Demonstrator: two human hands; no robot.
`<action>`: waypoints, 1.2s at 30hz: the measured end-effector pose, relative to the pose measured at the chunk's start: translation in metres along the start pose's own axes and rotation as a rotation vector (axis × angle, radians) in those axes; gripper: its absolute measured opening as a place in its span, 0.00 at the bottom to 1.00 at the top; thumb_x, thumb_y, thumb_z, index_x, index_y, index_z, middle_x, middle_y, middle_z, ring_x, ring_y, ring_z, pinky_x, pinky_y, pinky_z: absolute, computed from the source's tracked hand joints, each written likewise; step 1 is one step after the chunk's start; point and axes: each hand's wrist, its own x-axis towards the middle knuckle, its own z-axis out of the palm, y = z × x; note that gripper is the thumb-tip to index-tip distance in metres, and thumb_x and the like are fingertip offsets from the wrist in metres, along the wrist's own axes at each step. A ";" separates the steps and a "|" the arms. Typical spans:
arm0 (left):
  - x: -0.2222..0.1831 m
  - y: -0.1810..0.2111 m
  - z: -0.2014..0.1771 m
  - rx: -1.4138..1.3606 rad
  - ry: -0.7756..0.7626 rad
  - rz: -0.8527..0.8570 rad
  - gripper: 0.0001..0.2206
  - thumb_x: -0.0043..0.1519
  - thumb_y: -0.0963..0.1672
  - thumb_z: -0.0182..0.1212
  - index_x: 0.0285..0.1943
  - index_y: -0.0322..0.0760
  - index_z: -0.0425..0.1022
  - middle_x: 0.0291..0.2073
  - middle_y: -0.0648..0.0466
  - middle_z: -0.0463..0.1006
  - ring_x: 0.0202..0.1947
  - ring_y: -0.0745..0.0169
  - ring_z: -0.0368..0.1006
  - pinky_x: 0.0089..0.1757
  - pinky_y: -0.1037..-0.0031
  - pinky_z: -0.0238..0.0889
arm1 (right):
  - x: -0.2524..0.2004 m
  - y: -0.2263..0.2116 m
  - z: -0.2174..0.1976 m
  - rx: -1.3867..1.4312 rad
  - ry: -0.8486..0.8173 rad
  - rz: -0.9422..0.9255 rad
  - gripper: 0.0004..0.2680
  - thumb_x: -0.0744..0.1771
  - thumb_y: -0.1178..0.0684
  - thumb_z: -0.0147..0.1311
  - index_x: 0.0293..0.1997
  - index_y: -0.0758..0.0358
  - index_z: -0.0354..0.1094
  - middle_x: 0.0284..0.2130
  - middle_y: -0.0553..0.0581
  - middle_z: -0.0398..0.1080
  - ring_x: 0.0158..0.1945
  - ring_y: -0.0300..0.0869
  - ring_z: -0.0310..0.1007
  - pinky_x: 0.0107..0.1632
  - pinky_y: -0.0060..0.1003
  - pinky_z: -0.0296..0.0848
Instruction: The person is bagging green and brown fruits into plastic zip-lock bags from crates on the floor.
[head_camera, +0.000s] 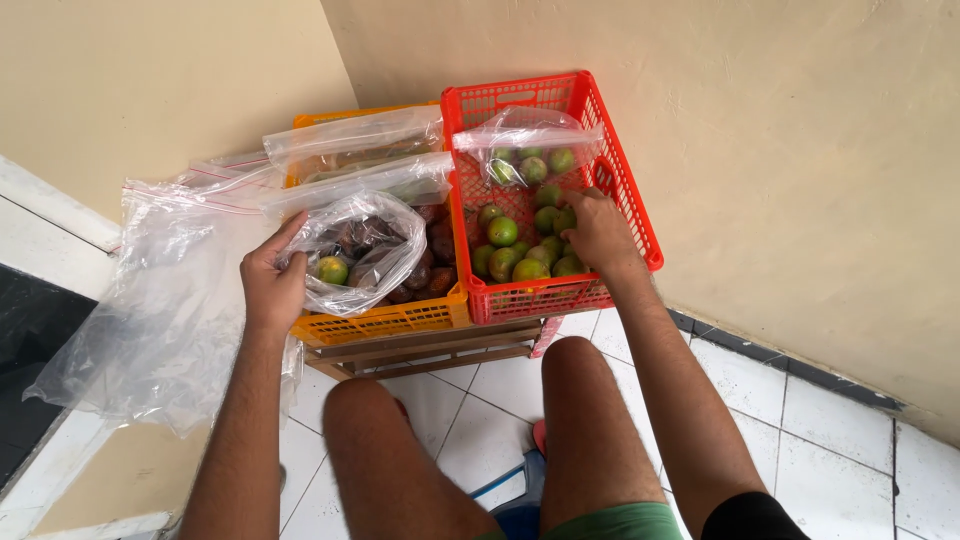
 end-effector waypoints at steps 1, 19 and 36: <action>0.000 0.000 0.000 0.000 0.003 -0.004 0.26 0.57 0.33 0.49 0.65 0.40 0.76 0.61 0.40 0.74 0.65 0.42 0.66 0.64 0.55 0.56 | 0.001 0.000 -0.001 -0.001 -0.003 -0.004 0.18 0.61 0.57 0.67 0.57 0.56 0.71 0.51 0.64 0.71 0.56 0.62 0.73 0.56 0.54 0.75; 0.005 -0.023 0.004 -0.121 0.057 0.029 0.26 0.54 0.33 0.50 0.63 0.38 0.78 0.59 0.38 0.76 0.64 0.45 0.66 0.64 0.55 0.57 | -0.019 -0.020 -0.025 0.215 -0.040 -0.056 0.21 0.64 0.54 0.61 0.65 0.56 0.64 0.48 0.77 0.72 0.57 0.69 0.71 0.61 0.58 0.69; 0.003 -0.009 -0.004 -0.154 0.030 -0.030 0.27 0.57 0.33 0.48 0.66 0.41 0.75 0.63 0.44 0.74 0.65 0.47 0.68 0.64 0.58 0.58 | -0.012 -0.184 -0.059 0.511 0.086 -0.650 0.16 0.64 0.57 0.65 0.55 0.69 0.64 0.51 0.71 0.70 0.49 0.66 0.77 0.44 0.51 0.81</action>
